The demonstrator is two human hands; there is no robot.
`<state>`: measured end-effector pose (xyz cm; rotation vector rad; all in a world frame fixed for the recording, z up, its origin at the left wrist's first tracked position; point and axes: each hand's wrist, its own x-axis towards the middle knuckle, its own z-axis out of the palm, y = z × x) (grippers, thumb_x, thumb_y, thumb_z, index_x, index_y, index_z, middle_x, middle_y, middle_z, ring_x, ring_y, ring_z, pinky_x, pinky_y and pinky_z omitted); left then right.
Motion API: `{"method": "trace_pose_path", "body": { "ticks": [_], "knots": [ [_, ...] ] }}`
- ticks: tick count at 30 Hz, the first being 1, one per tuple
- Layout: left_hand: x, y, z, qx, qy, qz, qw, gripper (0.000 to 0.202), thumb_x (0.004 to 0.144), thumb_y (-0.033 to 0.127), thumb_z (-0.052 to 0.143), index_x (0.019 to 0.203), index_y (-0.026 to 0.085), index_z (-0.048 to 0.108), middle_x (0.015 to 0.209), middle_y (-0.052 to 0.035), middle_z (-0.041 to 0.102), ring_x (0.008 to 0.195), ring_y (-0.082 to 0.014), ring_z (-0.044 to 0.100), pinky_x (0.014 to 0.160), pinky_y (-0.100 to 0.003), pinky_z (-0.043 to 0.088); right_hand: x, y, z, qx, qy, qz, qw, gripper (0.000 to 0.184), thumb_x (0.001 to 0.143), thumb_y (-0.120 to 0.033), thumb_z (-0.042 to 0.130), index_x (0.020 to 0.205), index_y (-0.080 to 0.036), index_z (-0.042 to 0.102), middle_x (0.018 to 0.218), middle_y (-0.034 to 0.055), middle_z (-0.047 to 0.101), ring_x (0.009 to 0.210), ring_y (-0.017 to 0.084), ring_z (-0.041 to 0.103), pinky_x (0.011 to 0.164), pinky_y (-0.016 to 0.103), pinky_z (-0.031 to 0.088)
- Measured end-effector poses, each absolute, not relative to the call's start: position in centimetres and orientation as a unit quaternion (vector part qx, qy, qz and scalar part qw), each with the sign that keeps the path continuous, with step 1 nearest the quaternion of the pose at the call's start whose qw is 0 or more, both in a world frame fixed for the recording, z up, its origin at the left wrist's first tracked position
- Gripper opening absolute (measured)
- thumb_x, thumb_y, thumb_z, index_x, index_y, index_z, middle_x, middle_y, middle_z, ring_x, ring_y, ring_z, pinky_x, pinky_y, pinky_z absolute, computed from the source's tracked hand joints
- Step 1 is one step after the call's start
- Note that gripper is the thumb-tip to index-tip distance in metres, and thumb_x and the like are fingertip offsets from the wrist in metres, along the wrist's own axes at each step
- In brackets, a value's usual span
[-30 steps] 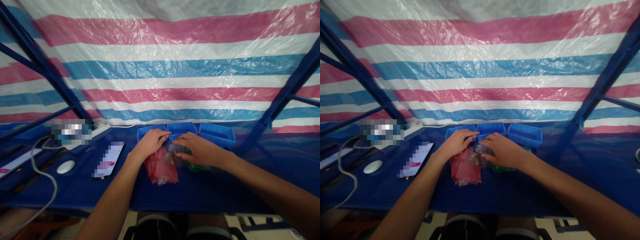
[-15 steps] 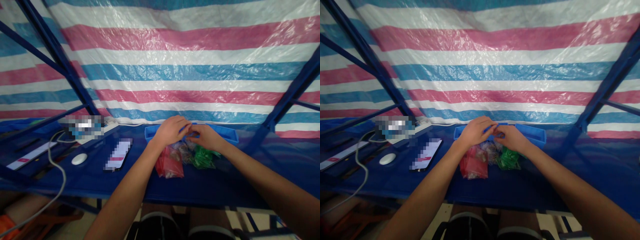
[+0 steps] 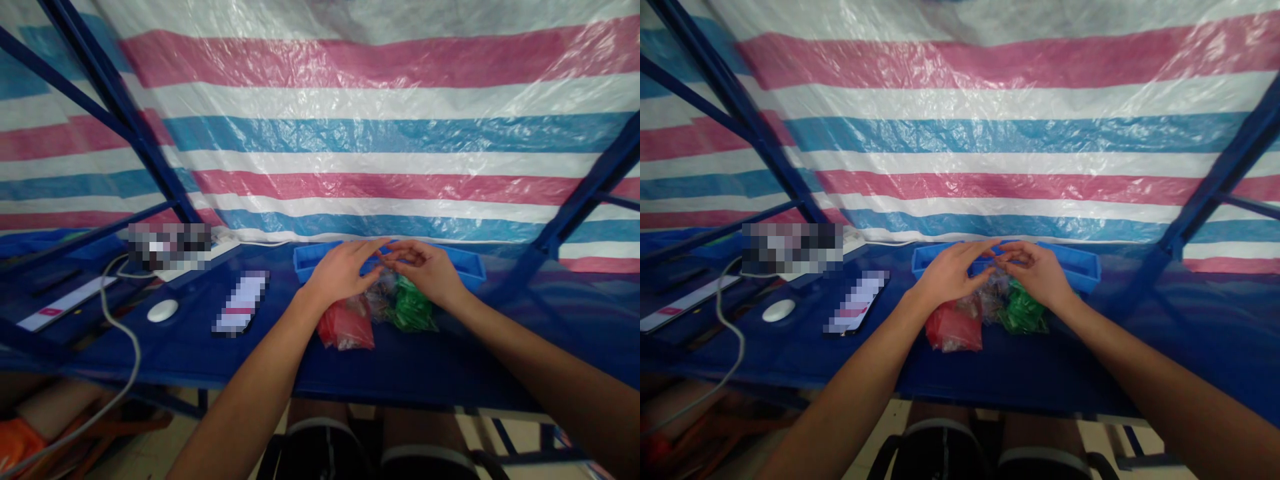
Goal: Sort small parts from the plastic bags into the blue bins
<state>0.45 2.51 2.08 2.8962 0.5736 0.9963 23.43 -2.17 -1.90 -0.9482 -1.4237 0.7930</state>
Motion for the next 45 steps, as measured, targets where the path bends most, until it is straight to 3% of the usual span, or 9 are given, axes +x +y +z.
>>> {"method": "trace_pose_path", "body": {
  "ticks": [4, 7, 11, 17, 23, 29, 40, 42, 45],
  "knots": [
    [0.8, 3.1, 1.6, 0.927, 0.182, 0.319, 0.071, 0.060, 0.099, 0.027, 0.069, 0.157, 0.024, 0.052, 0.138, -0.0104, 0.074, 0.118, -0.0256, 0.075, 0.105, -0.044, 0.059, 23.7, -2.5, -1.7, -0.402, -0.606, 0.356, 0.586, 0.044, 0.075, -0.047, 0.096, 0.107, -0.025, 0.077, 0.100, 0.0066, 0.083, 0.094, 0.027, 0.081, 0.096, 0.046, 0.064],
    [1.0, 3.6, 1.4, 0.931, 0.177, 0.308, 0.085, 0.041, 0.101, 0.023, 0.066, 0.142, 0.022, 0.066, 0.121, -0.0080, 0.081, 0.110, -0.0253, 0.078, 0.101, -0.042, 0.060, 23.8, -2.6, -1.4, -0.400, -0.635, 0.321, 0.578, 0.041, 0.077, -0.047, 0.096, 0.107, -0.025, 0.077, 0.099, 0.0064, 0.083, 0.093, 0.026, 0.080, 0.094, 0.045, 0.064],
    [1.1, 3.4, 1.7, 0.926, 0.154, 0.330, 0.101, 0.023, 0.101, 0.027, 0.067, 0.121, 0.021, 0.078, 0.118, -0.0078, 0.082, 0.109, -0.0243, 0.078, 0.098, -0.040, 0.059, 23.8, -2.8, -1.3, -0.399, -0.634, 0.304, 0.588, 0.040, 0.079, -0.049, 0.094, 0.108, -0.026, 0.078, 0.094, 0.0054, 0.082, 0.087, 0.024, 0.079, 0.089, 0.043, 0.064],
    [1.3, 2.8, 2.0, 0.901, 0.181, 0.345, 0.190, 0.021, 0.101, 0.031, 0.070, 0.118, 0.020, 0.078, 0.108, -0.0053, 0.085, 0.100, -0.0214, 0.081, 0.090, -0.033, 0.060, 23.4, -2.8, -2.0, -0.393, -0.623, 0.312, 0.600, 0.041, 0.083, -0.051, 0.091, 0.114, -0.028, 0.076, 0.098, 0.0050, 0.081, 0.092, 0.025, 0.079, 0.091, 0.043, 0.066],
    [1.6, 2.7, 1.8, 0.890, 0.197, 0.384, 0.145, 0.017, 0.096, 0.023, 0.070, 0.111, 0.020, 0.077, 0.104, -0.0053, 0.083, 0.097, -0.0215, 0.079, 0.091, -0.035, 0.060, 23.5, -2.8, -2.1, -0.401, -0.659, 0.282, 0.571, 0.040, 0.087, -0.047, 0.087, 0.119, -0.028, 0.073, 0.106, 0.0063, 0.081, 0.101, 0.026, 0.079, 0.101, 0.047, 0.064],
    [1.6, 2.3, 2.0, 0.885, 0.195, 0.390, 0.166, 0.034, 0.088, 0.014, 0.071, 0.122, 0.020, 0.068, 0.101, -0.0026, 0.079, 0.095, -0.0184, 0.077, 0.091, -0.032, 0.060, 23.4, -2.9, -2.3, -0.410, -0.668, 0.283, 0.553, 0.033, 0.089, -0.047, 0.085, 0.112, -0.027, 0.072, 0.102, 0.0057, 0.081, 0.094, 0.026, 0.079, 0.093, 0.044, 0.066],
    [1.7, 2.1, 2.0, 0.884, 0.167, 0.392, 0.193, 0.043, 0.091, 0.013, 0.068, 0.132, 0.022, 0.059, 0.107, -0.0034, 0.077, 0.092, -0.0169, 0.076, 0.091, -0.034, 0.063, 22.9, -3.5, -1.8, -0.405, -0.647, 0.281, 0.582, 0.034, 0.088, -0.050, 0.085, 0.109, -0.029, 0.070, 0.093, 0.0037, 0.076, 0.085, 0.025, 0.074, 0.084, 0.042, 0.064],
    [1.7, 1.9, 2.0, 0.889, 0.148, 0.401, 0.165, 0.050, 0.093, 0.015, 0.069, 0.141, 0.024, 0.057, 0.121, -0.0078, 0.074, 0.102, -0.0198, 0.076, 0.095, -0.038, 0.063, 22.7, -3.6, -1.4, -0.402, -0.619, 0.310, 0.600, 0.034, 0.086, -0.051, 0.086, 0.106, -0.029, 0.070, 0.088, 0.0022, 0.075, 0.079, 0.023, 0.073, 0.079, 0.041, 0.063],
    [1.5, 1.8, 2.2, 0.894, 0.106, 0.421, 0.111, 0.050, 0.093, 0.025, 0.077, 0.141, 0.027, 0.062, 0.150, -0.0141, 0.060, 0.129, -0.0273, 0.067, 0.108, -0.049, 0.059, 22.5, -3.8, -0.7, -0.403, -0.547, 0.379, 0.628, 0.039, 0.083, -0.052, 0.087, 0.108, -0.029, 0.068, 0.086, 0.0005, 0.075, 0.073, 0.022, 0.073, 0.073, 0.038, 0.062]
  ]
}}
